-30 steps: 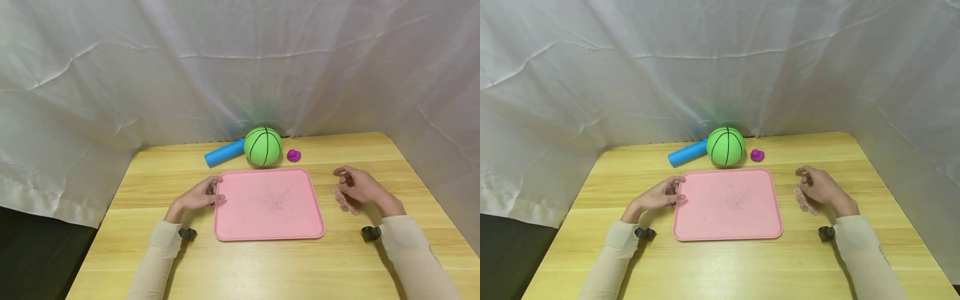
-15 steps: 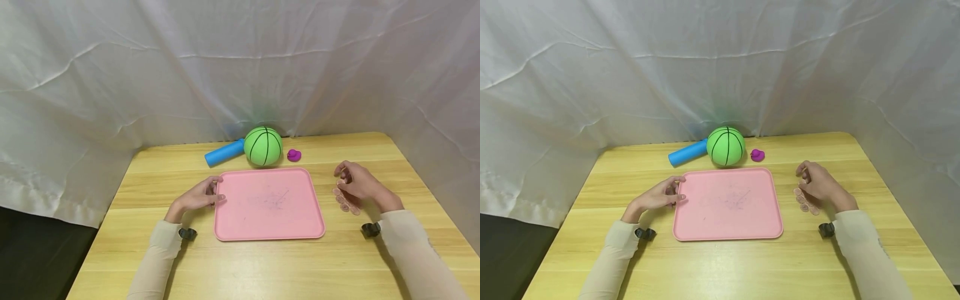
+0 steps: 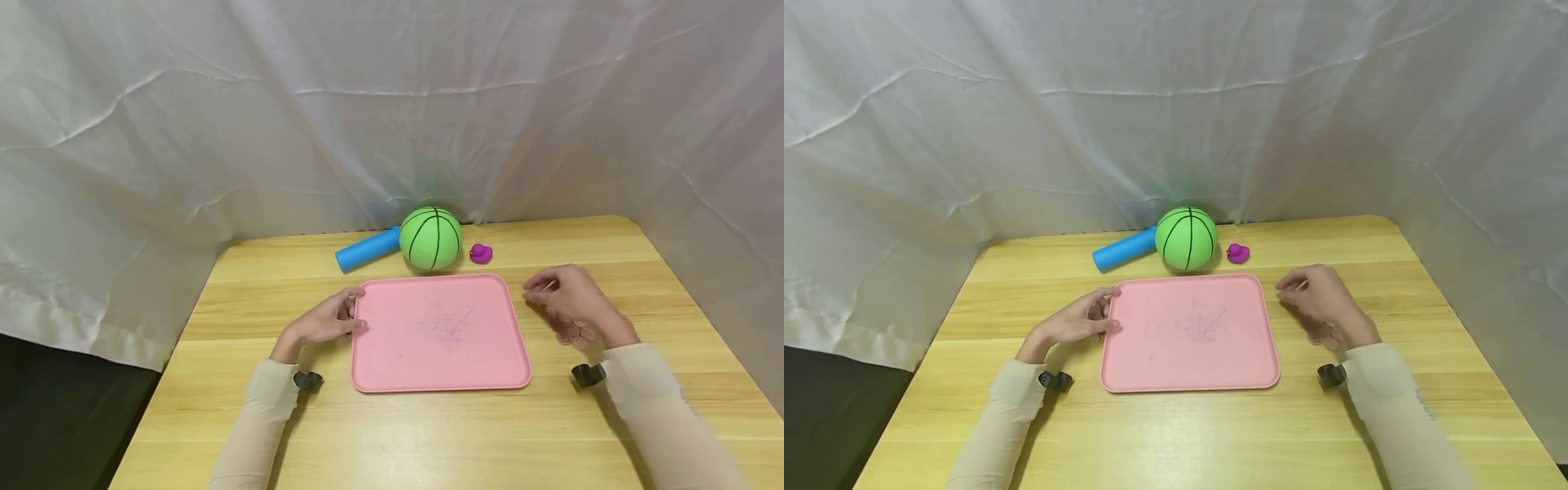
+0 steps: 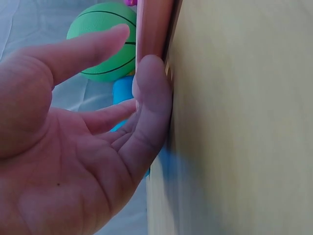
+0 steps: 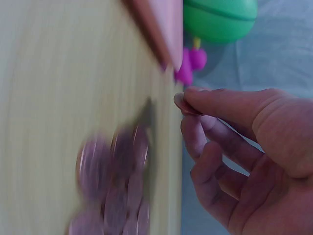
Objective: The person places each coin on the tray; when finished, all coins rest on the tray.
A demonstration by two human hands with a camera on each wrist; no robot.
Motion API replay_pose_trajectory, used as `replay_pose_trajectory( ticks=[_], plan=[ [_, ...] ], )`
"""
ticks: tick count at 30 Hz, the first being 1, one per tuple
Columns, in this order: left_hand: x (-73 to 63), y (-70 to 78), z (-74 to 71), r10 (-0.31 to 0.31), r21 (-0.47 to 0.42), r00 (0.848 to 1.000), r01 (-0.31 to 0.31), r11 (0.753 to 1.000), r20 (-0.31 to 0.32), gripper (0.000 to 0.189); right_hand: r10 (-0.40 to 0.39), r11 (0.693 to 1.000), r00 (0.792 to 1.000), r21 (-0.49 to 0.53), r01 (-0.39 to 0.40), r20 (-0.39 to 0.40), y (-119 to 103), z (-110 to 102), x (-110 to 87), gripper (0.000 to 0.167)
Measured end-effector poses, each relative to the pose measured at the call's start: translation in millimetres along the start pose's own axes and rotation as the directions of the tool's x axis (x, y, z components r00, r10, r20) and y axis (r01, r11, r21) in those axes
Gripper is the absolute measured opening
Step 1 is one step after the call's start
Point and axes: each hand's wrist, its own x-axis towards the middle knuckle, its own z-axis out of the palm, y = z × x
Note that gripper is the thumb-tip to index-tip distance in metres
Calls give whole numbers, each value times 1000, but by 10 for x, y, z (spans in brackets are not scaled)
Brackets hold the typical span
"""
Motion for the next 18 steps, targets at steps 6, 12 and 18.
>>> replay_pose_trajectory(
  ticks=[6, 12, 18],
  plan=[
    [19, -3, 1, -2, -22, 1000, 3, 1000, 9, 76, -72, 994, 997, 88, 70, 13, -272, 146, 93, 17],
    [40, -27, -16, 3, -24, 1000, -2, 1000, 4, 81, -101, 980, 994, 179, 91, 45, -558, 324, 231, 21],
    [40, -11, -12, 8, -11, 1000, -8, 1000, 5, 85, -143, 964, 987, 235, 123, 68, -768, 583, 384, 17]
  ],
)
